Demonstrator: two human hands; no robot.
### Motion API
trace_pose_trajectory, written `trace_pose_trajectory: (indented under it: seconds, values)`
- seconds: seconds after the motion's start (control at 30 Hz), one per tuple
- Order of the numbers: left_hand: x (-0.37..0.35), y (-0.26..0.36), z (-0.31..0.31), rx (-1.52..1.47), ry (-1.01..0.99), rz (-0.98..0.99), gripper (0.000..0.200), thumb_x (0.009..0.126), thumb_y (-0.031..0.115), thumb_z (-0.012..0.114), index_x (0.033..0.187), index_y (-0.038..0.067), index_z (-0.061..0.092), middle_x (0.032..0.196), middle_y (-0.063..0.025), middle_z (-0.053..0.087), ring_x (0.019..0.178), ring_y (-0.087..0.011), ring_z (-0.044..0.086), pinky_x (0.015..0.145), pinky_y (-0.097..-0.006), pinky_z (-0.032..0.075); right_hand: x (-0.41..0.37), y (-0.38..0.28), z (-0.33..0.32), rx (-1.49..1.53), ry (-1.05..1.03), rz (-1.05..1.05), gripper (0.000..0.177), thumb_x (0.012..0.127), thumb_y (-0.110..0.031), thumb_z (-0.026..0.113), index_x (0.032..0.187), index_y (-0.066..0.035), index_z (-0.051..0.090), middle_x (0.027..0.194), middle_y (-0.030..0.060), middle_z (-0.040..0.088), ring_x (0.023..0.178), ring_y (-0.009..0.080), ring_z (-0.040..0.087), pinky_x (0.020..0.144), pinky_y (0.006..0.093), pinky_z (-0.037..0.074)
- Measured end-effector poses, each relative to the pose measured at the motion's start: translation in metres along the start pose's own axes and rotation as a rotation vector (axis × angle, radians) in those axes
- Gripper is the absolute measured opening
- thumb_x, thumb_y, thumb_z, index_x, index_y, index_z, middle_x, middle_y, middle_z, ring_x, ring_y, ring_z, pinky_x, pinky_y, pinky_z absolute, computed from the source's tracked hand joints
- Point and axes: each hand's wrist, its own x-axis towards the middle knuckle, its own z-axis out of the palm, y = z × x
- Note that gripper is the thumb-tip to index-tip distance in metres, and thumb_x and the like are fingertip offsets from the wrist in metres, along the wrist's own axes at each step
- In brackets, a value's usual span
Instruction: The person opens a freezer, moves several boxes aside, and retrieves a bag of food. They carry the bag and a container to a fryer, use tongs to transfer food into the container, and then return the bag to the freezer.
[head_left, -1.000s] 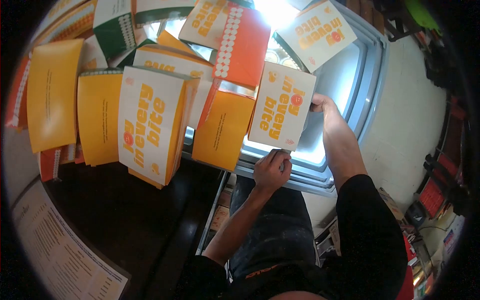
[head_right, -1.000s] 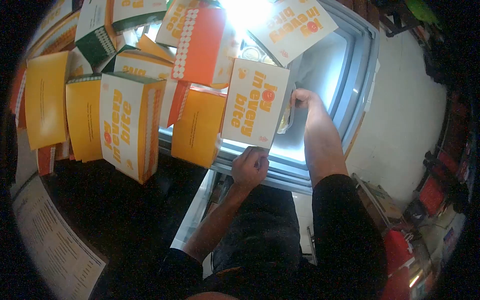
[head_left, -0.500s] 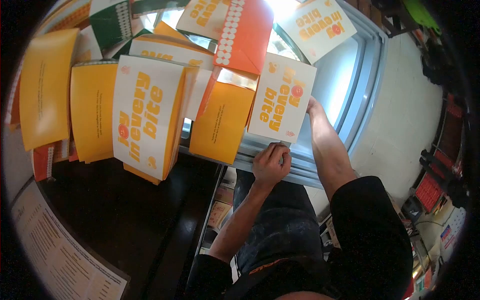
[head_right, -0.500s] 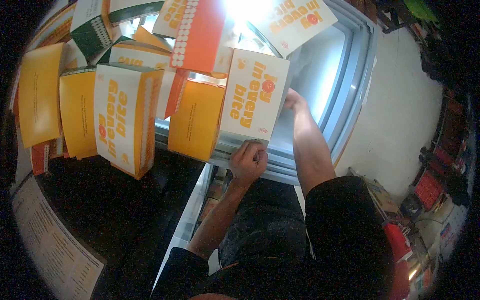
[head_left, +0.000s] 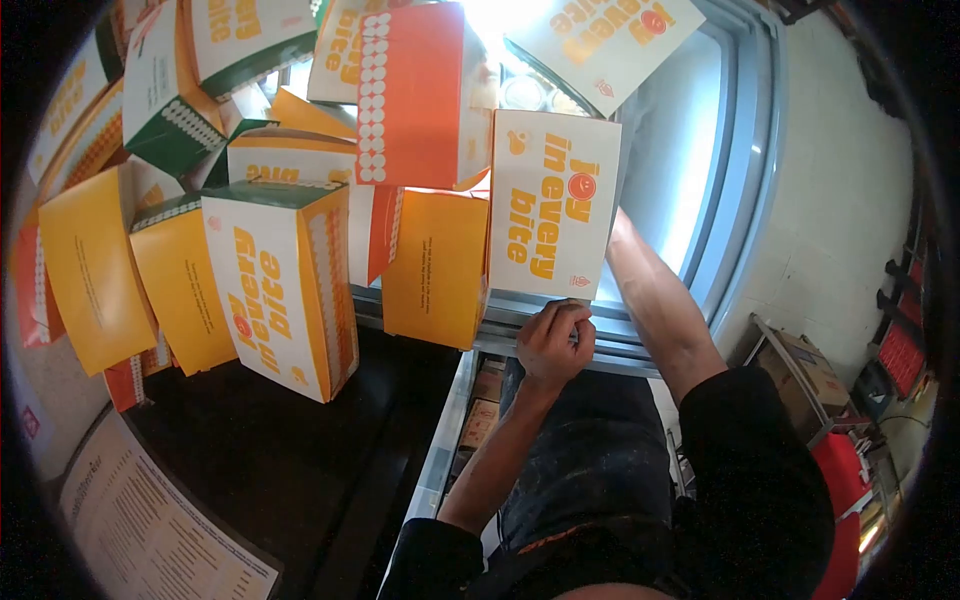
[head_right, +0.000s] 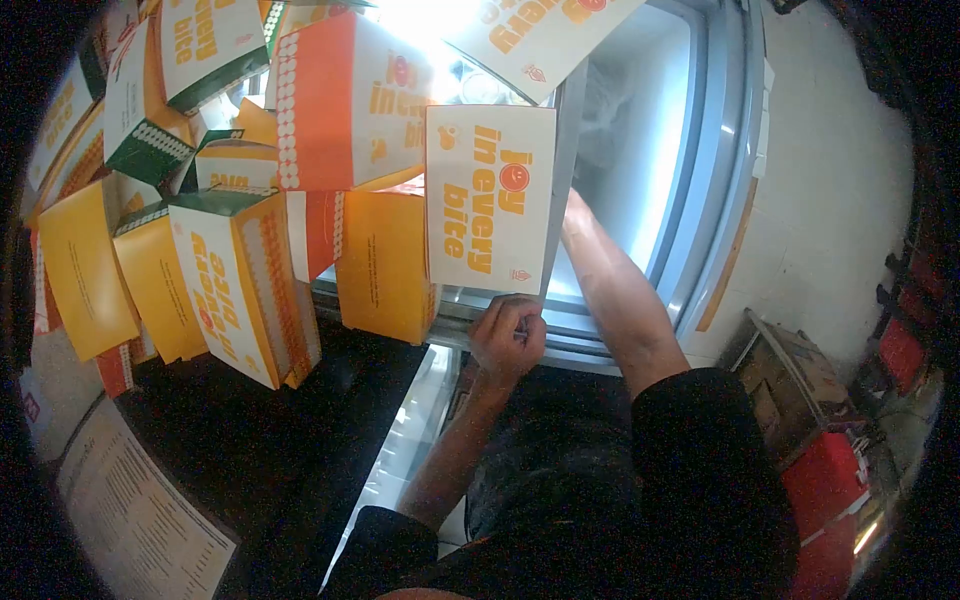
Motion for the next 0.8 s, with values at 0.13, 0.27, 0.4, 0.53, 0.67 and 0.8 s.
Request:
trace_pose_trajectory:
  seconds: [0.13,0.27,0.4,0.53,0.67,0.8]
  values:
    - [-0.001,-0.002,-0.001,-0.004,-0.011,0.014,0.008,0.065,0.002,0.058,0.071,0.008,0.058,0.069,-0.0047,0.061,0.058,-0.0202,0.059,0.052,-0.0274,0.047,0.001,-0.007,-0.008,0.01,-0.01,-0.015,0.031,0.072,-0.002,0.054,0.103,0.001,0.057,0.095,0.0104,0.061,0.08,0.0177,0.06,0.069,0.03,0.049]
    - [-0.001,0.0,0.002,-0.015,-0.031,0.013,0.009,0.065,0.002,0.058,0.072,0.007,0.058,0.069,-0.005,0.061,0.058,-0.0202,0.059,0.052,-0.0273,0.047,-0.002,-0.012,-0.011,0.009,-0.002,-0.034,0.032,0.072,-0.002,0.054,0.103,0.001,0.057,0.095,0.0103,0.061,0.079,0.0174,0.06,0.067,0.0293,0.049]
    - [-0.003,-0.002,0.003,-0.023,-0.036,0.014,0.009,0.065,0.001,0.058,0.072,0.006,0.059,0.068,-0.0052,0.061,0.058,-0.0204,0.059,0.052,-0.0271,0.047,-0.005,-0.018,-0.009,0.01,0.006,-0.052,0.032,0.071,-0.001,0.053,0.103,0.001,0.057,0.094,0.0103,0.061,0.078,0.0172,0.06,0.065,0.0287,0.049]
    - [0.002,0.001,0.001,-0.023,-0.024,0.032,0.009,0.065,0.001,0.058,0.071,0.007,0.058,0.068,-0.0054,0.061,0.057,-0.0204,0.059,0.051,-0.027,0.047,-0.015,-0.027,0.0,0.024,0.01,-0.071,0.033,0.07,-0.001,0.053,0.103,0.001,0.057,0.093,0.0103,0.061,0.077,0.017,0.061,0.063,0.028,0.05]
    - [-0.001,0.001,0.001,-0.044,-0.018,0.024,0.009,0.065,0.0,0.058,0.071,0.006,0.058,0.068,-0.0057,0.06,0.056,-0.0206,0.059,0.05,-0.0271,0.046,-0.013,-0.028,-0.032,-0.033,0.016,-0.042,0.034,0.066,0.0,0.051,0.1,0.002,0.058,0.09,0.0103,0.061,0.072,0.0159,0.06,0.057,0.0256,0.047]
    - [-0.003,-0.001,0.005,-0.029,-0.047,0.013,0.009,0.065,-0.001,0.058,0.071,0.006,0.057,0.069,-0.006,0.061,0.056,-0.0206,0.059,0.05,-0.0277,0.046,-0.018,-0.028,-0.032,-0.064,0.156,-0.055,0.026,0.055,-0.001,0.046,0.076,0.002,0.061,0.07,0.0074,0.058,0.053,0.0134,0.051,0.041,0.0221,0.037]
